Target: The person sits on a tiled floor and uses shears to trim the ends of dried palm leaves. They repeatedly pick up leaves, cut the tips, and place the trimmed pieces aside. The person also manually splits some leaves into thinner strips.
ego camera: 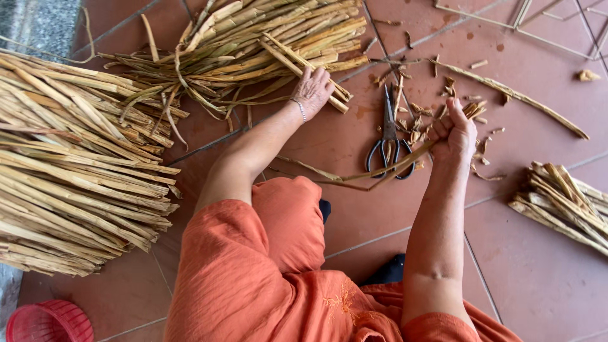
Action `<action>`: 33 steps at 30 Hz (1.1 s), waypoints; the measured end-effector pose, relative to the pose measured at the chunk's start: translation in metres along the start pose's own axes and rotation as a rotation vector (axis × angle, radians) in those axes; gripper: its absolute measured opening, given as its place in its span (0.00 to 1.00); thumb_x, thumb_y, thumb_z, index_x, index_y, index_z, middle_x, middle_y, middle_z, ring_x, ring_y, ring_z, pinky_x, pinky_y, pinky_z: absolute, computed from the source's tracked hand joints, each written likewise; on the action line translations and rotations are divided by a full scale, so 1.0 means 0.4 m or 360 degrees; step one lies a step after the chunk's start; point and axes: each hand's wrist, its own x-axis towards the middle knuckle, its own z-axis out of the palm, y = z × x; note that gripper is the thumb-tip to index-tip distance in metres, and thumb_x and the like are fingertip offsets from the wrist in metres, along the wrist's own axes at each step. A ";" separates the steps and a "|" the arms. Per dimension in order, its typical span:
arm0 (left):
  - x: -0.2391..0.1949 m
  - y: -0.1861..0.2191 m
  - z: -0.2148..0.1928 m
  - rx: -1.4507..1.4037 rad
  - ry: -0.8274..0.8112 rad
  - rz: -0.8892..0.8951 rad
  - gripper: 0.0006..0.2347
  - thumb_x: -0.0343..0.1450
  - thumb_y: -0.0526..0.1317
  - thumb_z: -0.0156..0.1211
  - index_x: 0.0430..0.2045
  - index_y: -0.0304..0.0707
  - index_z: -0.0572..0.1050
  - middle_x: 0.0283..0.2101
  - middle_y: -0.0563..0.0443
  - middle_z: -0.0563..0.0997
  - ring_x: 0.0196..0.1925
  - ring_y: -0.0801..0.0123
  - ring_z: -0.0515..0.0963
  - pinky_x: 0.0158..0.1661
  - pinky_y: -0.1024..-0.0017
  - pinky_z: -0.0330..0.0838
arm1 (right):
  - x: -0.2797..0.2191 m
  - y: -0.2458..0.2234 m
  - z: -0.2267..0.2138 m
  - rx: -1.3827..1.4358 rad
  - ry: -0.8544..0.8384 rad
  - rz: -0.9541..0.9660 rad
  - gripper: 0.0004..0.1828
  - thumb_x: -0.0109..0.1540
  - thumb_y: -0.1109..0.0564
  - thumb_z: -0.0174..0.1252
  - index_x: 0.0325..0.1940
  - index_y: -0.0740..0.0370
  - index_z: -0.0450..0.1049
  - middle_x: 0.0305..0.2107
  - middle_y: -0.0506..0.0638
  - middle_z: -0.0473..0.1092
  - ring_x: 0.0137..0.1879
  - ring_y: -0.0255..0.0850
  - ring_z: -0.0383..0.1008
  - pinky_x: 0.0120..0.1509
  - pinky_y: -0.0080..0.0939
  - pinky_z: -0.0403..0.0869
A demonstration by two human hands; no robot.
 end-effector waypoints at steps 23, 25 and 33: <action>0.198 0.327 -0.460 -0.3047 -0.0333 -0.0721 0.10 0.75 0.41 0.59 0.43 0.33 0.73 0.31 0.53 0.84 0.29 0.76 0.84 0.30 0.77 0.82 | -0.123 -0.075 0.245 -0.0271 -0.0112 -0.0380 0.14 0.71 0.52 0.59 0.51 0.69 0.77 0.37 0.54 0.78 0.37 0.39 0.80 0.38 0.36 0.76; 0.212 0.332 -0.465 -0.3207 -0.0501 -0.0704 0.10 0.77 0.42 0.56 0.43 0.34 0.74 0.29 0.53 0.82 0.29 0.77 0.84 0.31 0.77 0.82 | -0.129 -0.082 0.249 -0.0222 -0.0141 -0.0398 0.14 0.71 0.53 0.58 0.51 0.69 0.77 0.40 0.56 0.78 0.39 0.40 0.80 0.43 0.38 0.79; 0.260 0.317 -0.486 -0.3145 -0.0621 -0.0356 0.13 0.78 0.44 0.54 0.36 0.30 0.76 0.27 0.52 0.81 0.27 0.73 0.82 0.28 0.75 0.80 | -0.163 -0.114 0.269 -0.0078 -0.0255 -0.0268 0.14 0.71 0.52 0.56 0.47 0.69 0.75 0.44 0.63 0.79 0.40 0.45 0.82 0.43 0.43 0.82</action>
